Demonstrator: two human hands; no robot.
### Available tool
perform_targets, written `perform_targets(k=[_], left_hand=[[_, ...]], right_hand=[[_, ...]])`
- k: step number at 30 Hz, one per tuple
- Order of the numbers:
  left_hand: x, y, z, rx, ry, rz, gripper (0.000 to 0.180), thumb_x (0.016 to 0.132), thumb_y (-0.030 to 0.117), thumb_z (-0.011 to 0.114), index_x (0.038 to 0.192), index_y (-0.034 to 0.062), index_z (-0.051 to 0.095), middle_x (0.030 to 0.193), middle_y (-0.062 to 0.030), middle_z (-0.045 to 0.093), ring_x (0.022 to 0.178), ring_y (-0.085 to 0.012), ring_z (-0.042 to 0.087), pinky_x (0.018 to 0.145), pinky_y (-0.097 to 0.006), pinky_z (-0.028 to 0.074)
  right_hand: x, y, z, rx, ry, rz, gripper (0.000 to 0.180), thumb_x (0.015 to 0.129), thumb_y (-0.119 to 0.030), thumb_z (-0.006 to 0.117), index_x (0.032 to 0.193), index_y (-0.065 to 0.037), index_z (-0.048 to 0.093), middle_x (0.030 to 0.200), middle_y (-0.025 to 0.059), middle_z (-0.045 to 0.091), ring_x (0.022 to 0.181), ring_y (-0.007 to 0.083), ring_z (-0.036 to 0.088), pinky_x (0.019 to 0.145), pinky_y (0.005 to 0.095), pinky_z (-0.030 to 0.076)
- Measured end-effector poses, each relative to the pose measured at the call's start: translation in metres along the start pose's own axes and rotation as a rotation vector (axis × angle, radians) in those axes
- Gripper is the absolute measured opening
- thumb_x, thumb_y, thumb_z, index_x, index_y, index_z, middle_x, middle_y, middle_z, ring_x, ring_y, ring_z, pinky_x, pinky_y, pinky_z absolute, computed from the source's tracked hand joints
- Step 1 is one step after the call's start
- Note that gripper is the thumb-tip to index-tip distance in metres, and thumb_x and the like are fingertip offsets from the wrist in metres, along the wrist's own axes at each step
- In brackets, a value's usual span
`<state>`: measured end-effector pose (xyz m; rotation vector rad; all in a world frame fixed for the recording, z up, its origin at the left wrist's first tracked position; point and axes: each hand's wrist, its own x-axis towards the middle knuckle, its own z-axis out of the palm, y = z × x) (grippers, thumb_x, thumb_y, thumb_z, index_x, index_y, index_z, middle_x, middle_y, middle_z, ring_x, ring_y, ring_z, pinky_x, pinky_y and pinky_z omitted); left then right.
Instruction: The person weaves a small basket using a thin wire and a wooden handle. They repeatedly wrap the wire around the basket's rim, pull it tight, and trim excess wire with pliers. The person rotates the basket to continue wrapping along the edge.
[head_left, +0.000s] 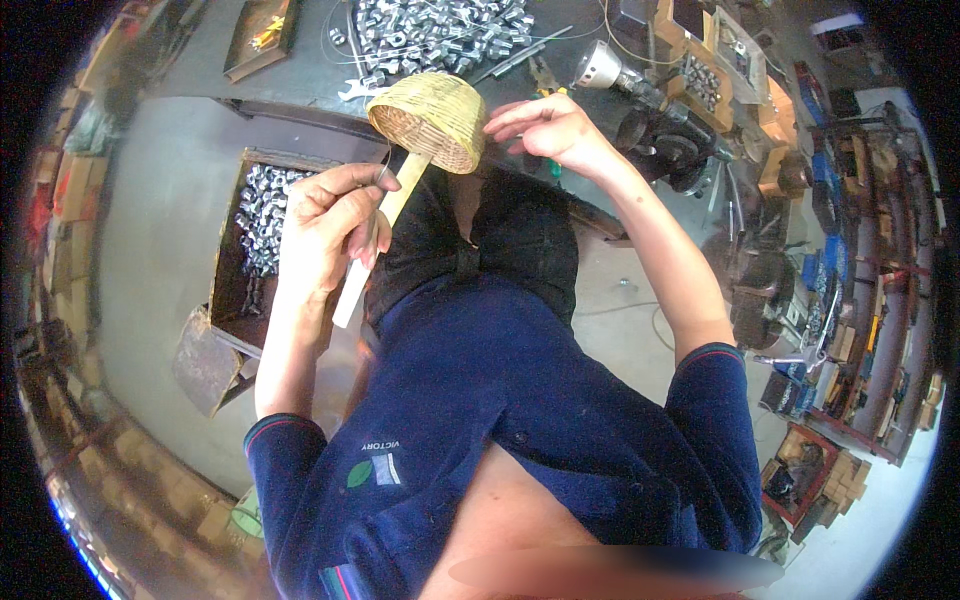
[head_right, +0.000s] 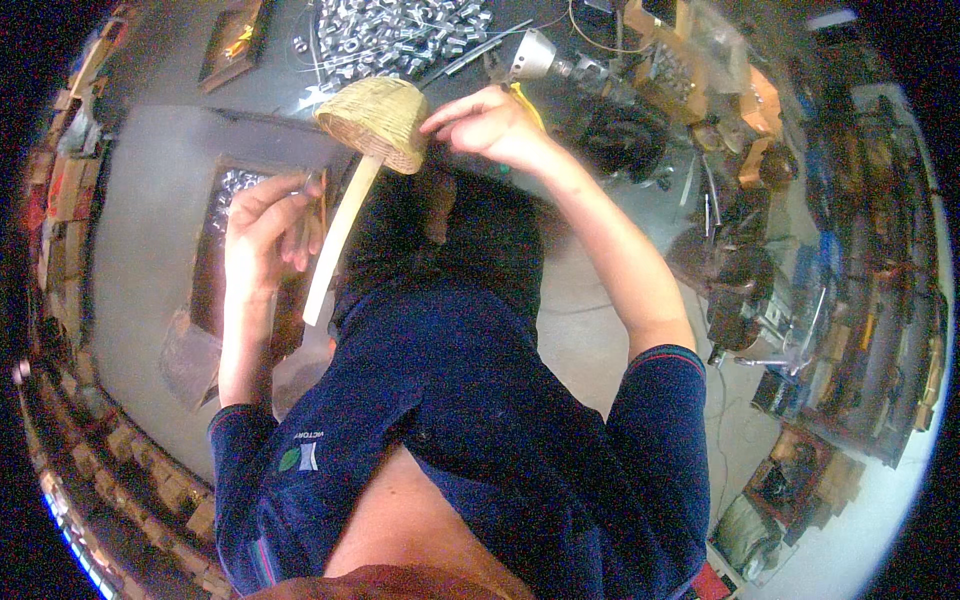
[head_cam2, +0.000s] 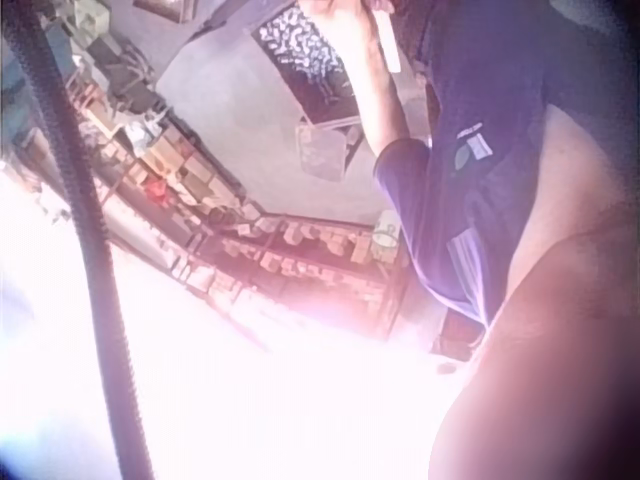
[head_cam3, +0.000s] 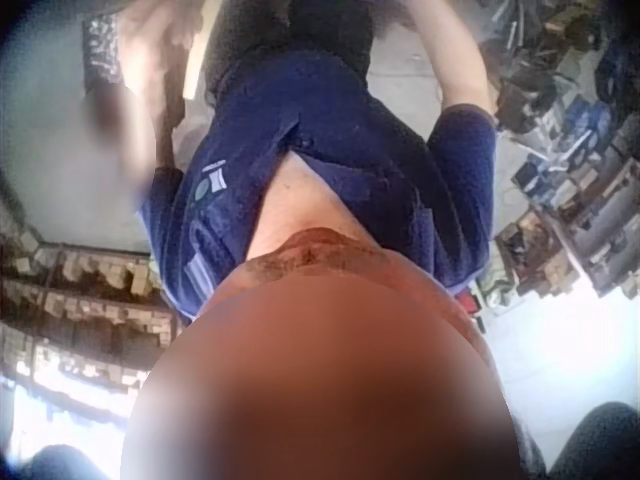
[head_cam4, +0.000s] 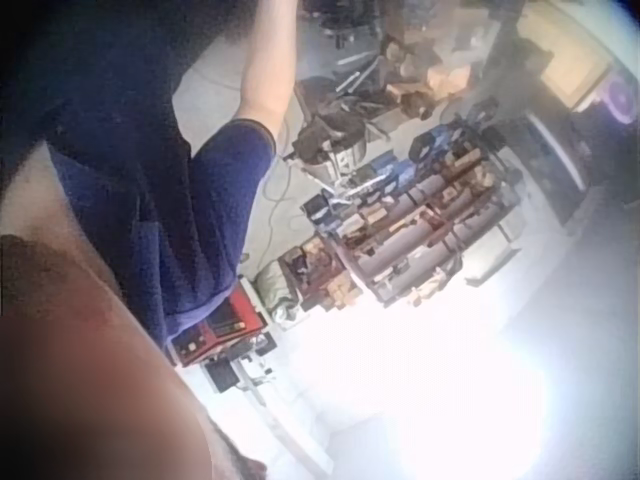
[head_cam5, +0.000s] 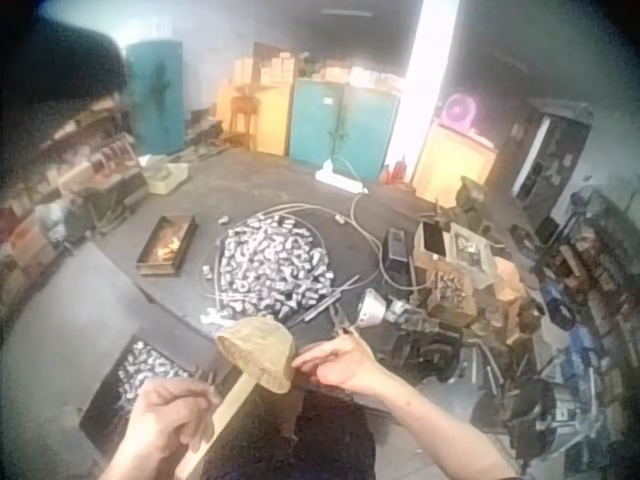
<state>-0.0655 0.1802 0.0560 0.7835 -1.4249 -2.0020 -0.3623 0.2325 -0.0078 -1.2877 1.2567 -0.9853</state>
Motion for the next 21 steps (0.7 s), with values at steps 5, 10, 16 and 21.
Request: perform_targets(k=[5, 10, 16, 21], left_hand=[[-0.001, -0.001, 0.000, 0.023, -0.032, 0.015, 0.016, 0.085, 0.001, 0.049, 0.090, -0.0094, 0.061, 0.042, -0.0009, 0.043, 0.032, -0.0094, 0.041, 0.044, -0.024, 0.043], [-0.003, 0.001, 0.000, 0.046, -0.030, -0.010, 0.018, 0.085, 0.003, 0.050, 0.093, -0.0094, 0.059, 0.043, -0.0011, 0.044, 0.034, -0.0092, 0.042, 0.046, -0.024, 0.044], [-0.005, 0.004, 0.001, 0.087, -0.029, 0.016, 0.018, 0.084, 0.003, 0.050, 0.093, -0.0091, 0.060, 0.043, -0.0013, 0.044, 0.034, -0.0093, 0.043, 0.045, -0.024, 0.043], [-0.002, 0.017, 0.000, 0.074, -0.017, 0.030, 0.018, 0.084, 0.004, 0.050, 0.092, -0.0089, 0.060, 0.044, -0.0018, 0.045, 0.035, -0.0090, 0.043, 0.043, -0.022, 0.042]], right_hand=[[-0.005, -0.005, 0.008, -0.002, -0.032, -0.009, 0.043, 0.069, -0.019, 0.061, 0.107, 0.001, 0.066, 0.127, 0.0137, 0.052, 0.100, 0.0211, 0.059, 0.085, 0.0318, 0.049], [-0.020, -0.019, 0.038, -0.462, 0.154, -0.273, 0.046, 0.059, -0.021, 0.062, 0.103, -0.011, 0.070, 0.133, 0.0179, 0.046, 0.110, 0.0287, 0.055, 0.091, 0.0373, 0.046], [-0.022, -0.020, 0.089, -1.068, 0.236, -0.416, 0.053, 0.049, -0.018, 0.065, 0.102, -0.016, 0.070, 0.145, 0.0220, 0.025, 0.132, 0.0423, 0.026, 0.104, 0.0485, 0.031], [-0.014, -0.013, 0.078, -1.005, 0.238, -0.273, 0.065, 0.056, -0.019, 0.066, 0.120, -0.014, 0.057, 0.144, 0.0253, 0.022, 0.113, 0.0468, 0.045, 0.090, 0.0472, 0.046]])
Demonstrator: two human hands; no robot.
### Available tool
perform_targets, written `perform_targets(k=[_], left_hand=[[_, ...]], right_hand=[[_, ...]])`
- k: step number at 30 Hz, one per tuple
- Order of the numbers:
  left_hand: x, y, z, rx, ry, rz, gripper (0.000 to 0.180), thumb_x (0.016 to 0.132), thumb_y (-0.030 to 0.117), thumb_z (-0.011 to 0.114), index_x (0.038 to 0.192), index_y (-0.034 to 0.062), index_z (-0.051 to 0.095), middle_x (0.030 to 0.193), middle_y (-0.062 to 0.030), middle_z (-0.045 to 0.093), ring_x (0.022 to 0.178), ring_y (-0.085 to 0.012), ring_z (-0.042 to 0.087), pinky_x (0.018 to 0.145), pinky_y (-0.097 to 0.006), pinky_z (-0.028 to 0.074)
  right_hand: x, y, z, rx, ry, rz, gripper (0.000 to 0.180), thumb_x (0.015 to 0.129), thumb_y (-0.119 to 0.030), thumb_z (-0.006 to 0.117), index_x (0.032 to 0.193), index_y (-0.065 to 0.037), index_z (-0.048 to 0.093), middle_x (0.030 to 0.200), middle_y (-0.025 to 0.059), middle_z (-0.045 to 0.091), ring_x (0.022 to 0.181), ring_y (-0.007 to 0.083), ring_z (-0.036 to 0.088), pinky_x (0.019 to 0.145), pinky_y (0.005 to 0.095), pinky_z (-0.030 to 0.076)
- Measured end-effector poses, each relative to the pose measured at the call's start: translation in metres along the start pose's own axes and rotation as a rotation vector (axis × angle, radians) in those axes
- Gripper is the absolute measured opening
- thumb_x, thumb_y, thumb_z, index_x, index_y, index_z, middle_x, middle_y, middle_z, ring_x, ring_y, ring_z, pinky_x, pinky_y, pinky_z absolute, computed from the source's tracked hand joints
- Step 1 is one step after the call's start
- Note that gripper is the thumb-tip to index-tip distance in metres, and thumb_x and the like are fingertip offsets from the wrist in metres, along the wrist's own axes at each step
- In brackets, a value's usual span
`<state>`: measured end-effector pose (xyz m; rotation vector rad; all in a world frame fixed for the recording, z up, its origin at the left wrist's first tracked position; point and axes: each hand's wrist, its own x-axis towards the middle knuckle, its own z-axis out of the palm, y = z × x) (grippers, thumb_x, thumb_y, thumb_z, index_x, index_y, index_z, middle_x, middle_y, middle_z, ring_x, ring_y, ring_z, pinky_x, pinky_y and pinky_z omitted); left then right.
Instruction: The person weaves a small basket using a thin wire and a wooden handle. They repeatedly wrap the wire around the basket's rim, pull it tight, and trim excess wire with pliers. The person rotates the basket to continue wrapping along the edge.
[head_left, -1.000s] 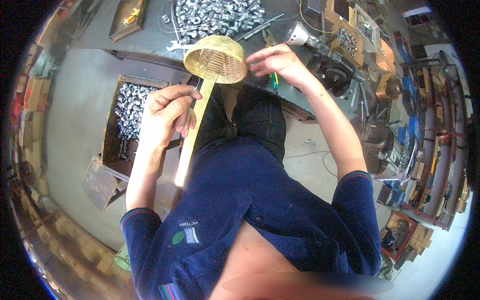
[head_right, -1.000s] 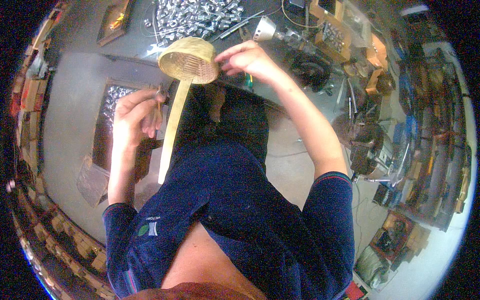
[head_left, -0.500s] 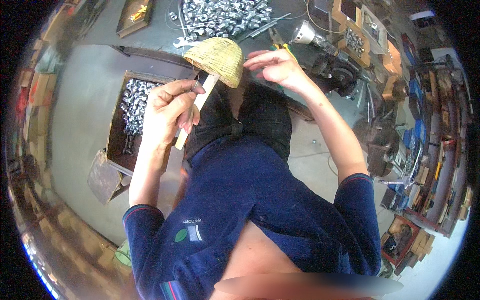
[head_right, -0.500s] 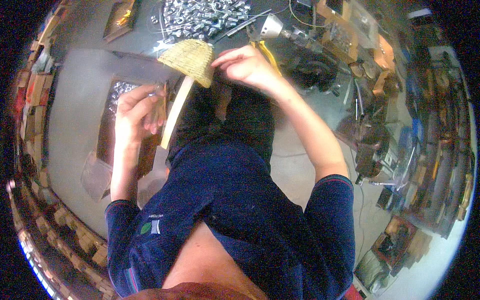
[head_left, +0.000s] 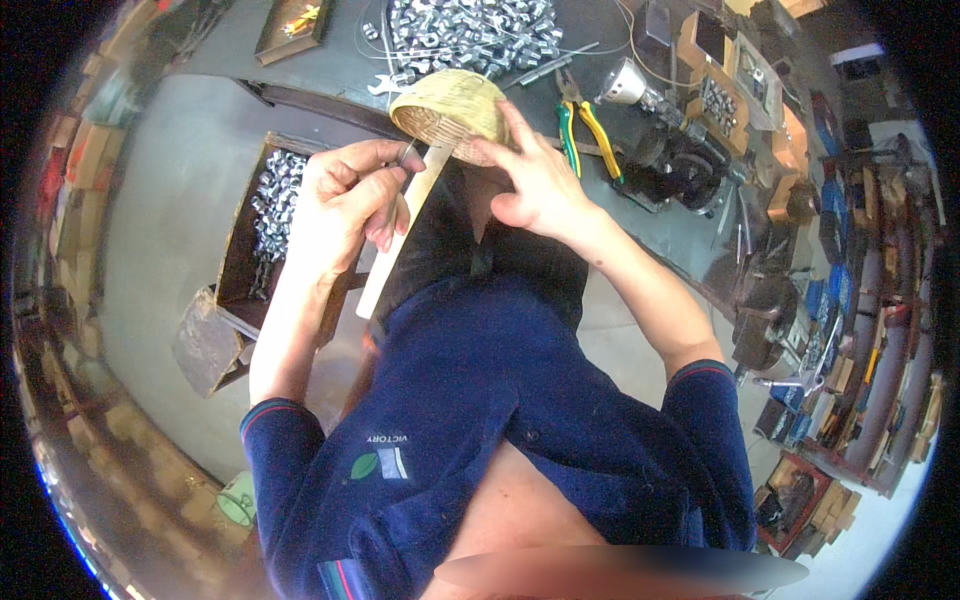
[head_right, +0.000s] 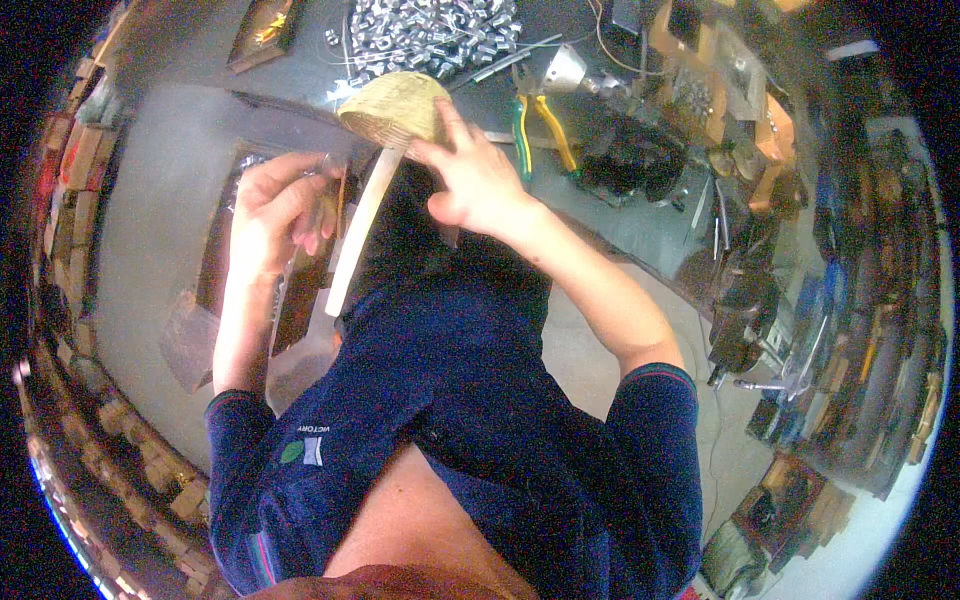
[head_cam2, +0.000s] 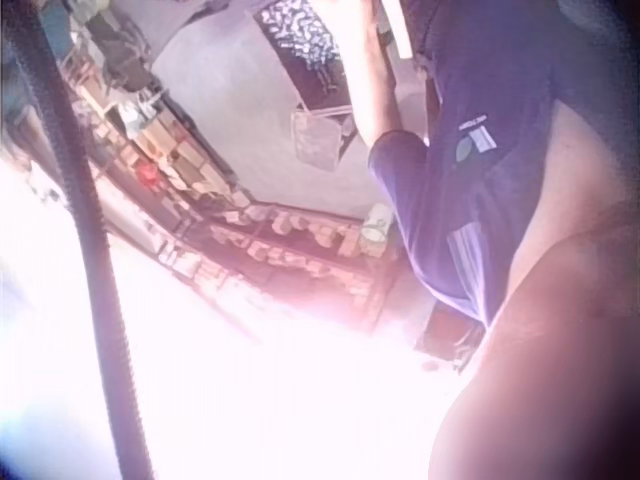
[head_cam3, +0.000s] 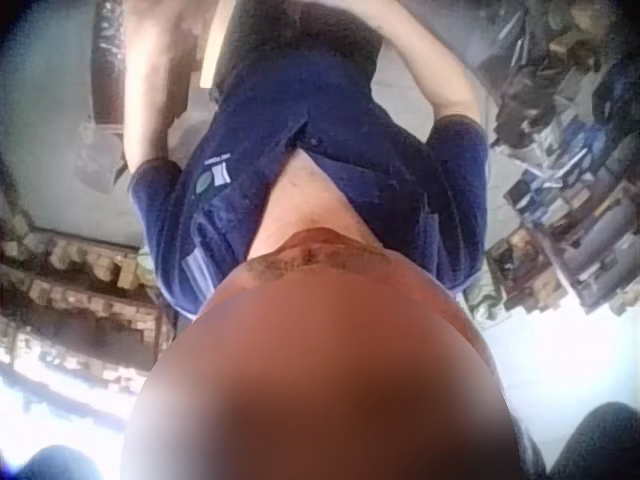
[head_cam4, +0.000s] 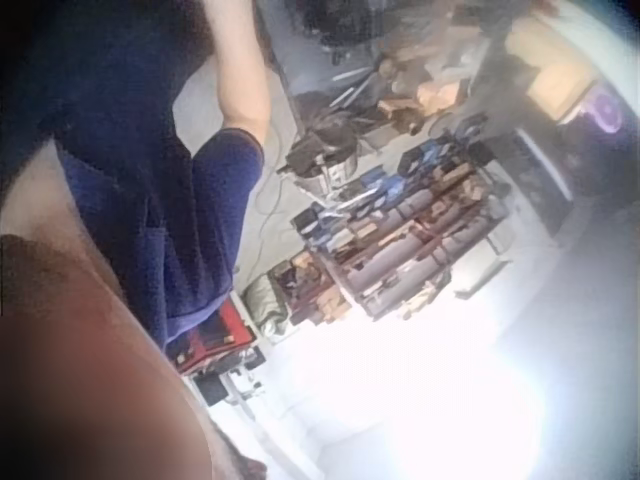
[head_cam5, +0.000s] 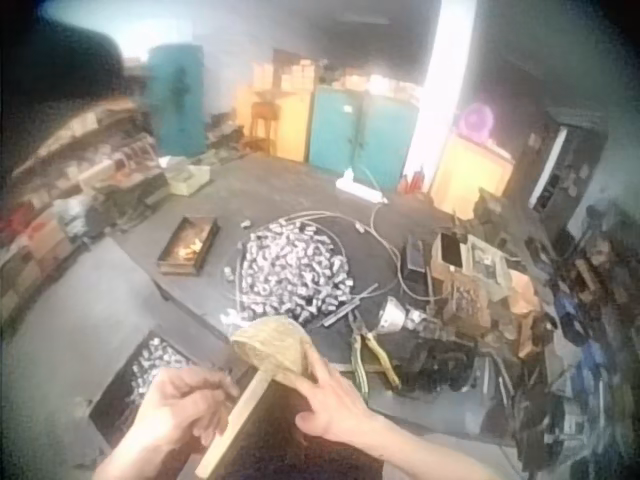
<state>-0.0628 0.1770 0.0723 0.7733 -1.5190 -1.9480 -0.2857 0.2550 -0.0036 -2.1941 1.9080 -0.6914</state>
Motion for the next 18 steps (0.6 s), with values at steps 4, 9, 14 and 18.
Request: perform_targets(k=[4, 9, 14, 18], left_hand=[[0.004, 0.007, 0.004, 0.013, -0.028, 0.033, 0.017, 0.085, 0.001, 0.049, 0.093, -0.0081, 0.061, 0.045, -0.0024, 0.047, 0.036, -0.0091, 0.044, 0.043, -0.022, 0.042], [0.007, -0.006, 0.009, -0.020, -0.051, 0.008, 0.016, 0.085, -0.001, 0.047, 0.092, -0.0081, 0.060, 0.045, -0.0031, 0.045, 0.036, -0.0108, 0.043, 0.041, -0.025, 0.039], [0.005, -0.003, 0.012, 0.082, -0.035, -0.048, 0.017, 0.085, -0.002, 0.046, 0.092, -0.0086, 0.060, 0.048, -0.0037, 0.048, 0.038, -0.0107, 0.046, 0.040, -0.023, 0.038], [0.006, 0.005, 0.017, 0.114, -0.098, -0.014, 0.018, 0.085, -0.002, 0.047, 0.094, -0.0067, 0.061, 0.053, -0.0049, 0.053, 0.042, -0.0092, 0.048, 0.041, -0.022, 0.038]], right_hand=[[0.008, 0.011, -0.024, 0.074, 0.015, 0.183, 0.065, 0.060, -0.020, 0.064, 0.122, -0.006, 0.053, 0.144, 0.0279, 0.022, 0.093, 0.0424, 0.061, 0.084, 0.0415, 0.051], [0.014, 0.017, -0.044, 0.117, 0.061, 0.265, 0.059, 0.060, -0.016, 0.061, 0.118, -0.008, 0.058, 0.142, 0.0242, 0.031, 0.098, 0.0392, 0.060, 0.083, 0.0376, 0.050], [0.006, -0.023, -0.052, -0.250, 0.225, -0.005, 0.045, 0.050, -0.021, 0.067, 0.093, -0.008, 0.069, 0.135, 0.0252, 0.038, 0.106, 0.0439, 0.049, 0.092, 0.0484, 0.042], [0.015, -0.055, -0.052, 0.164, 0.163, -0.551, 0.040, 0.049, -0.022, 0.067, 0.083, -0.003, 0.060, 0.124, 0.0258, 0.046, 0.109, 0.0403, 0.049, 0.097, 0.0566, 0.036]])
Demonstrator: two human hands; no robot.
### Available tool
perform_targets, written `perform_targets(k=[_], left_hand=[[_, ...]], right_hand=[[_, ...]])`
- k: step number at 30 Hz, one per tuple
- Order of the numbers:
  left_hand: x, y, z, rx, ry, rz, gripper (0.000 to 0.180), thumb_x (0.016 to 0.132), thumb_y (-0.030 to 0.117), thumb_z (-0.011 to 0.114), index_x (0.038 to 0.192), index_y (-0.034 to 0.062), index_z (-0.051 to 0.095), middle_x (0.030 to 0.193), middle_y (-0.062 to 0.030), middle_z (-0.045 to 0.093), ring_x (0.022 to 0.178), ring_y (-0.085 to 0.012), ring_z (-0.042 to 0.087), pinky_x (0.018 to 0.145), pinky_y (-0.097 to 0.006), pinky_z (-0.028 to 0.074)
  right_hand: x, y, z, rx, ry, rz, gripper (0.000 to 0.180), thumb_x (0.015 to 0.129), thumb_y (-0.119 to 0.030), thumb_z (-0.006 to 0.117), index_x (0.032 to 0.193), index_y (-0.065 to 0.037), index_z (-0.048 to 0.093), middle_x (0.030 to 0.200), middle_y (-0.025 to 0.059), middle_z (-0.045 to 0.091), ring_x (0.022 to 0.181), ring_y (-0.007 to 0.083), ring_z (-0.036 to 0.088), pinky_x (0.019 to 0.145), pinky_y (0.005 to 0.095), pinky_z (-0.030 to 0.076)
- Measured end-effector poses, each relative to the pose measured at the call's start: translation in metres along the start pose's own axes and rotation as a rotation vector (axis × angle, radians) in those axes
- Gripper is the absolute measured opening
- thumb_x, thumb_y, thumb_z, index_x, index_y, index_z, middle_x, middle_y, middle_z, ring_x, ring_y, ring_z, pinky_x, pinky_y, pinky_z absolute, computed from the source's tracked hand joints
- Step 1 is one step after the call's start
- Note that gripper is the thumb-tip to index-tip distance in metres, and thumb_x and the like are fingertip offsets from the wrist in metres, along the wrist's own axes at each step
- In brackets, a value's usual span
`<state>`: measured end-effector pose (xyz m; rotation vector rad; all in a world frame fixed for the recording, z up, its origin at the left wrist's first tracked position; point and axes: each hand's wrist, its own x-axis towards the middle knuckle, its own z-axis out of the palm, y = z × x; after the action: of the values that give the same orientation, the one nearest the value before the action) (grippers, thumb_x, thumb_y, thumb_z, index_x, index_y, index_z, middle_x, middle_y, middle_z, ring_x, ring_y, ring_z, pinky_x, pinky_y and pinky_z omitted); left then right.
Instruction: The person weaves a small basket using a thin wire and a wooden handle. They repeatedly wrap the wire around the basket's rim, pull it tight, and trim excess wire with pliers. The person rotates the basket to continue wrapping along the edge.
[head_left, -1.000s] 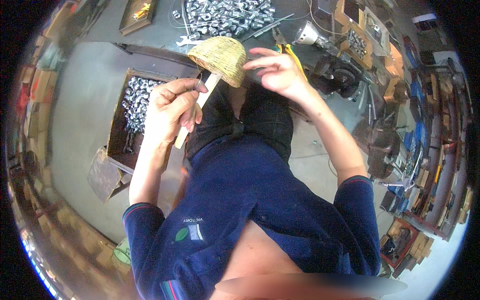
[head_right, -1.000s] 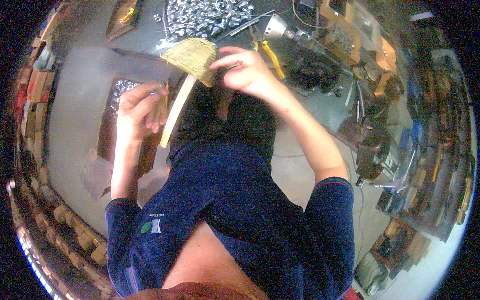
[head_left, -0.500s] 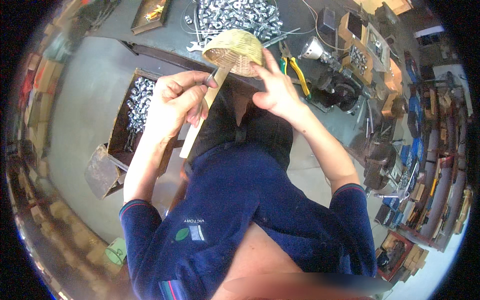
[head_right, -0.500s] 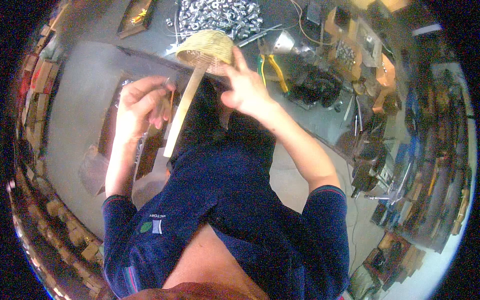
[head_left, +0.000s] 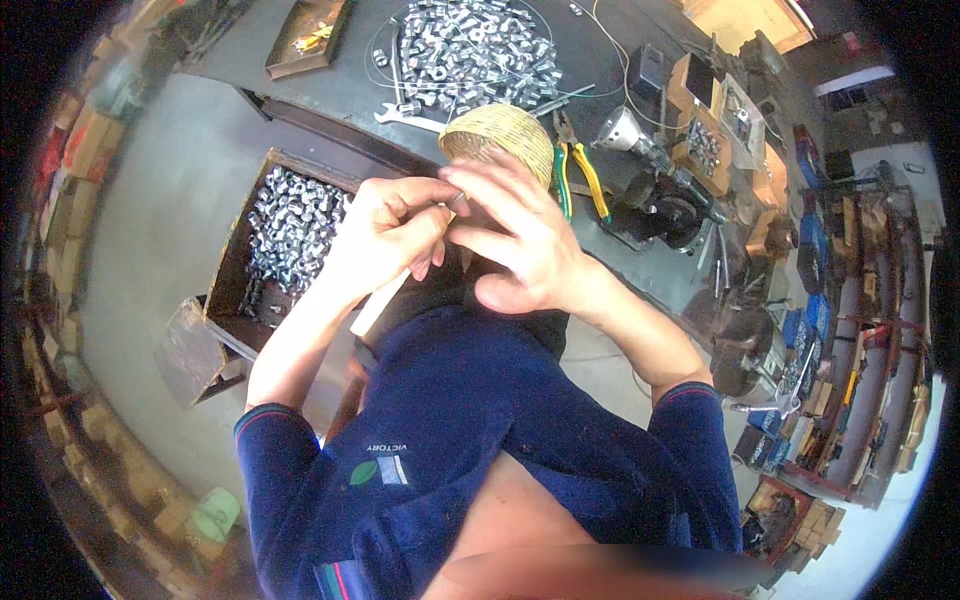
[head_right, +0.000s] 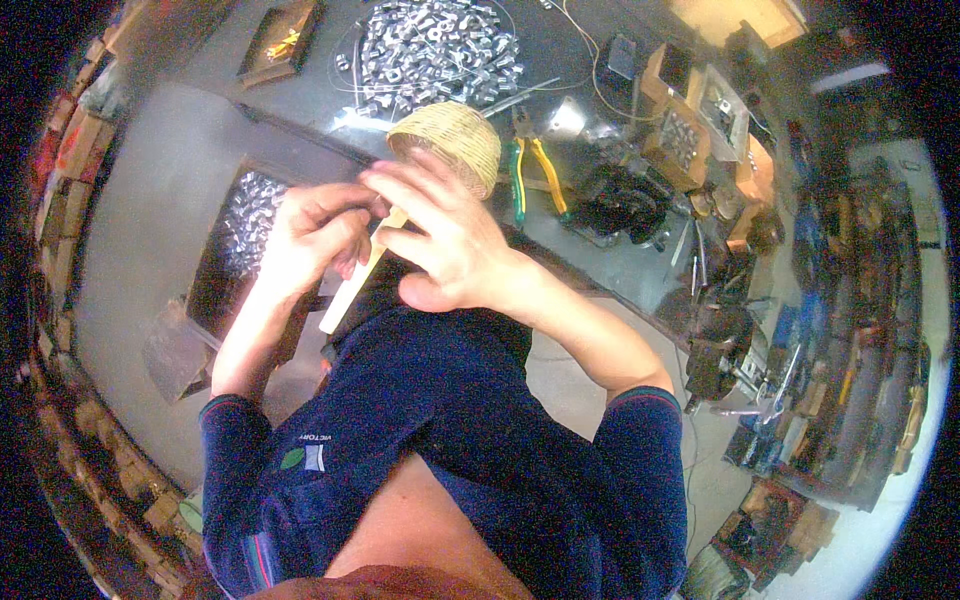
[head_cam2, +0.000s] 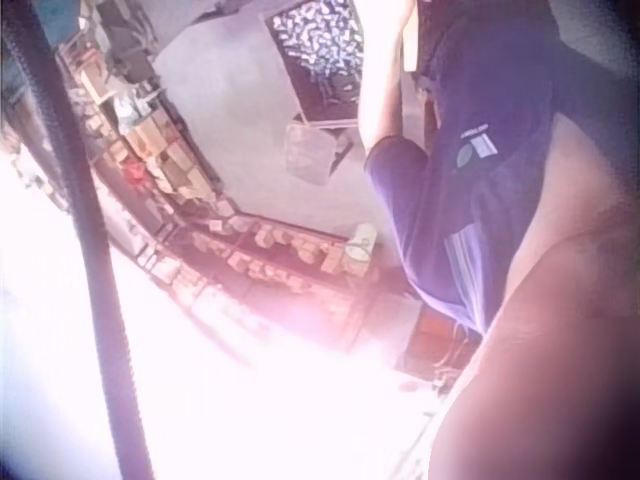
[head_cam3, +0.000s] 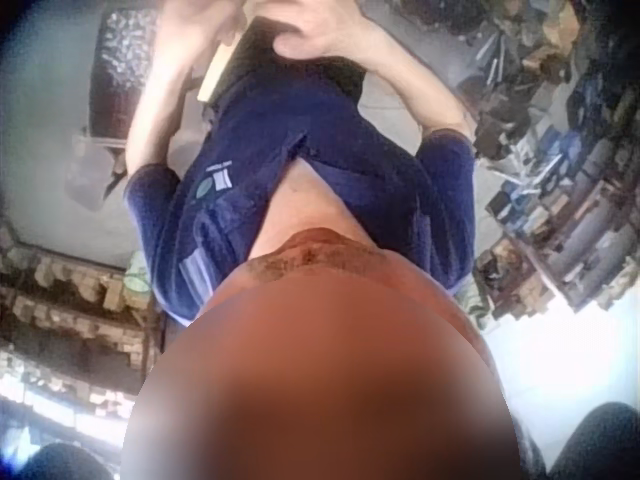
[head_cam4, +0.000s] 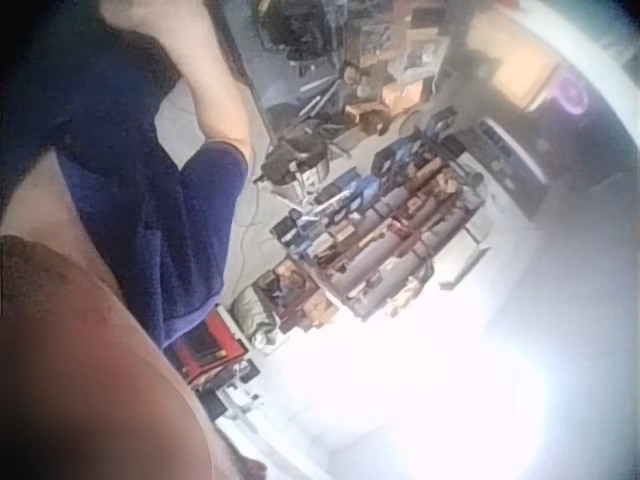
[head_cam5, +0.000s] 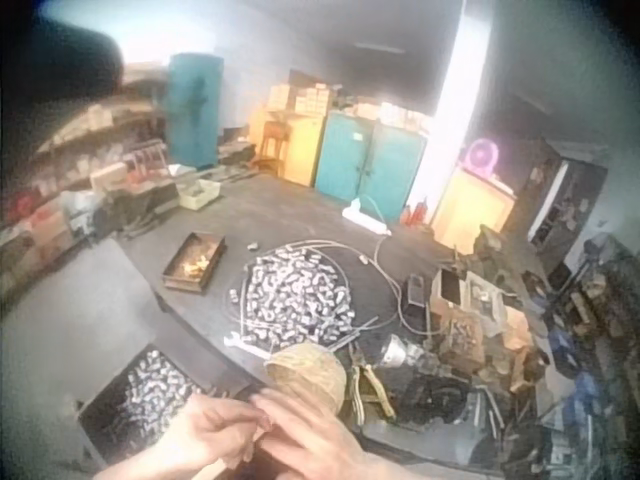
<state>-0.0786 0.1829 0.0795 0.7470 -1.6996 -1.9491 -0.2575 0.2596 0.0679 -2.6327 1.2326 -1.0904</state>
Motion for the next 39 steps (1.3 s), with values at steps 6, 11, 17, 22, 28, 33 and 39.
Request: perform_targets(k=[6, 11, 17, 22, 28, 33, 39], left_hand=[[-0.005, 0.004, -0.019, 0.052, -0.007, 0.050, 0.017, 0.085, 0.000, 0.052, 0.096, -0.0068, 0.062, 0.063, -0.0062, 0.060, 0.050, -0.0086, 0.056, 0.046, -0.021, 0.045], [0.028, -0.039, -0.047, 0.403, 0.331, 0.323, 0.026, 0.081, 0.003, 0.059, 0.107, -0.0028, 0.061, 0.083, -0.0100, 0.066, 0.079, -0.0166, 0.065, 0.071, -0.027, 0.050], [0.104, -0.082, -0.029, 0.752, 0.149, 0.373, 0.054, 0.076, 0.024, 0.067, 0.124, 0.0047, 0.051, 0.084, -0.0197, 0.065, 0.080, -0.0345, 0.064, 0.070, -0.040, 0.050], [0.124, -0.102, -0.016, 1.002, 0.153, 0.607, 0.032, 0.077, 0.014, 0.059, 0.106, 0.0017, 0.056, 0.072, -0.0200, 0.062, 0.070, -0.0362, 0.062, 0.063, -0.043, 0.049], [0.113, -0.086, -0.030, 0.979, 0.160, 0.508, 0.022, 0.078, 0.018, 0.055, 0.092, 0.0029, 0.059, 0.066, -0.0198, 0.059, 0.065, -0.0350, 0.062, 0.058, -0.042, 0.049], [0.111, -0.080, -0.040, 0.727, 0.193, 0.532, 0.018, 0.079, 0.017, 0.059, 0.090, 0.0018, 0.063, 0.063, -0.0184, 0.058, 0.053, -0.0288, 0.058, 0.052, -0.036, 0.044], [0.099, -0.076, -0.040, 0.747, 0.272, 0.620, 0.012, 0.078, 0.012, 0.061, 0.083, 0.0005, 0.060, 0.056, -0.0159, 0.053, 0.049, -0.0295, 0.055, 0.049, -0.037, 0.041]], right_hand=[[0.008, 0.028, 0.010, 0.401, 0.092, 0.045, 0.027, 0.055, -0.016, 0.063, 0.080, -0.005, 0.065, 0.071, 0.0063, 0.054, 0.063, 0.0241, 0.053, 0.053, 0.0328, 0.043], [0.015, 0.027, -0.009, 0.798, 0.154, 0.442, 0.024, 0.057, 0.005, 0.047, 0.072, -0.002, 0.064, 0.073, 0.0010, 0.057, 0.062, 0.0076, 0.046, 0.055, 0.0205, 0.034], [0.037, 0.052, -0.015, 1.273, 0.279, 0.648, 0.025, 0.059, -0.002, 0.041, 0.079, 0.006, 0.053, 0.066, 0.0030, 0.040, 0.058, 0.0114, 0.034, 0.054, 0.0247, 0.029], [0.042, 0.058, -0.029, 1.257, 0.216, 0.672, 0.008, 0.064, -0.005, 0.045, 0.071, 0.000, 0.046, 0.062, 0.0000, 0.036, 0.054, 0.0090, 0.030, 0.050, 0.0238, 0.026], [0.066, 0.072, -0.055, 1.301, 0.266, 0.666, 0.025, 0.083, -0.020, 0.051, 0.065, -0.006, 0.040, 0.058, -0.0029, 0.030, 0.051, 0.0077, 0.028, 0.045, 0.0221, 0.022], [0.103, 0.098, -0.072, 1.402, 0.315, 0.711, 0.019, 0.082, -0.014, 0.047, 0.064, -0.009, 0.043, 0.055, -0.0038, 0.028, 0.045, 0.0086, 0.024, 0.043, 0.0238, 0.022], [0.115, 0.098, -0.064, 1.489, 0.340, 0.845, 0.013, 0.080, -0.011, 0.048, 0.069, -0.006, 0.047, 0.054, -0.0040, 0.029, 0.043, 0.0070, 0.025, 0.039, 0.0226, 0.020]])
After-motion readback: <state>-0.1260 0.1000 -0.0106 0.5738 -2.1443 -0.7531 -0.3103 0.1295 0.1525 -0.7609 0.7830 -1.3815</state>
